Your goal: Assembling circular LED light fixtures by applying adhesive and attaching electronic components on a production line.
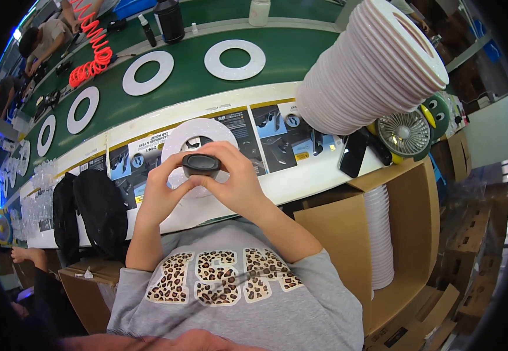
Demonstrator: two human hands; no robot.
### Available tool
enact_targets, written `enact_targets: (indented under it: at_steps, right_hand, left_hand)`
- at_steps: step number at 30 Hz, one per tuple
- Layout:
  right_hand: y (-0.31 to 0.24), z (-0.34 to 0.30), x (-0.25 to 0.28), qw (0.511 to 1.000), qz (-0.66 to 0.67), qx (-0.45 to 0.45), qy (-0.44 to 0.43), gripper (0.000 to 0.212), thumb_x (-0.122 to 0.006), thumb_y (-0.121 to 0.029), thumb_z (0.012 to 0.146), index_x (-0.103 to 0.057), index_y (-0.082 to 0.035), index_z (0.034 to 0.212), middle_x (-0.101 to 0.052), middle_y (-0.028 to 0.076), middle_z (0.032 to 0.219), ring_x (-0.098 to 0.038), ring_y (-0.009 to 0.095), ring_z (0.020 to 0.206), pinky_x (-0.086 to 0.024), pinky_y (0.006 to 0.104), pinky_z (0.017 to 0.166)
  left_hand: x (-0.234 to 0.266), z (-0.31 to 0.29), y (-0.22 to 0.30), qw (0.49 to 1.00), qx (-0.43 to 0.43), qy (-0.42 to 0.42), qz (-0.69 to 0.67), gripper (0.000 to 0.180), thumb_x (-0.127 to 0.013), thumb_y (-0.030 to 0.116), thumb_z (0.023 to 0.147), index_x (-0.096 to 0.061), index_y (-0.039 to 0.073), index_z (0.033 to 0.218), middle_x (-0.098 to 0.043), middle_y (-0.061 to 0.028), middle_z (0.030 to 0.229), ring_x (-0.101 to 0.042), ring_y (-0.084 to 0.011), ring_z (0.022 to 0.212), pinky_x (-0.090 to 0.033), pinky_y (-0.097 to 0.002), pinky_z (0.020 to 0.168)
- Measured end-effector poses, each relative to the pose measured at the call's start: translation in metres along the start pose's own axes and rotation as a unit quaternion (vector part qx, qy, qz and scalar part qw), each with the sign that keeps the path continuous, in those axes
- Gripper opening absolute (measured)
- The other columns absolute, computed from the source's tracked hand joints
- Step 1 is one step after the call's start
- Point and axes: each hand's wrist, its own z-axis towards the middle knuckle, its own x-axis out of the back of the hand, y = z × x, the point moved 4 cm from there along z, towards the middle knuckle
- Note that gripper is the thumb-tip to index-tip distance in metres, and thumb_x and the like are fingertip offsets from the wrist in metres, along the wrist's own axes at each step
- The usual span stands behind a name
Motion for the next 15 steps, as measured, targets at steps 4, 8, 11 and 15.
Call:
enact_targets:
  at_steps: [4, 8, 11, 15]
  right_hand:
    - [0.012, 0.0, -0.02, 0.998, -0.048, 0.024, -0.018, 0.038, -0.081, -0.01, 0.072, -0.062, -0.003, 0.105, -0.066, 0.008, 0.097, -0.065, 0.016, 0.085, -0.05, 0.0263, 0.068]
    - [0.016, 0.0, -0.03, 0.997, -0.078, 0.023, -0.012, 0.037, -0.08, -0.012, 0.072, -0.063, -0.004, 0.103, -0.068, 0.008, 0.092, -0.066, 0.017, 0.08, -0.05, 0.0265, 0.066]
    - [0.023, 0.0, -0.032, 0.996, -0.08, 0.032, -0.01, 0.036, -0.08, -0.011, 0.072, -0.063, -0.004, 0.103, -0.068, 0.008, 0.092, -0.066, 0.017, 0.081, -0.051, 0.0268, 0.066]
    - [0.024, 0.001, -0.035, 0.998, -0.065, -0.009, -0.005, 0.031, -0.078, -0.008, 0.071, -0.064, -0.003, 0.098, -0.066, 0.014, 0.091, -0.066, 0.029, 0.083, -0.053, 0.0346, 0.072]
  left_hand:
    - [0.006, -0.012, -0.02, 0.999, 0.021, 0.037, 0.006, 0.039, -0.074, 0.0, 0.071, -0.061, -0.002, 0.108, -0.068, -0.0138, 0.101, -0.066, -0.0239, 0.096, -0.05, -0.0329, 0.087]
    - [0.004, -0.018, -0.034, 0.996, -0.01, 0.086, 0.031, 0.034, -0.072, -0.002, 0.07, -0.061, 0.0, 0.102, -0.068, -0.0148, 0.095, -0.068, -0.0283, 0.089, -0.053, -0.0338, 0.077]
    - [0.001, -0.019, -0.039, 0.993, -0.026, 0.107, 0.043, 0.03, -0.071, -0.003, 0.07, -0.061, 0.0, 0.098, -0.068, -0.0146, 0.091, -0.068, -0.0289, 0.085, -0.053, -0.034, 0.074]
    - [-0.002, -0.018, -0.043, 0.99, -0.039, 0.124, 0.05, 0.027, -0.07, -0.003, 0.07, -0.061, 0.001, 0.096, -0.068, -0.0147, 0.087, -0.068, -0.0295, 0.081, -0.053, -0.0344, 0.07]
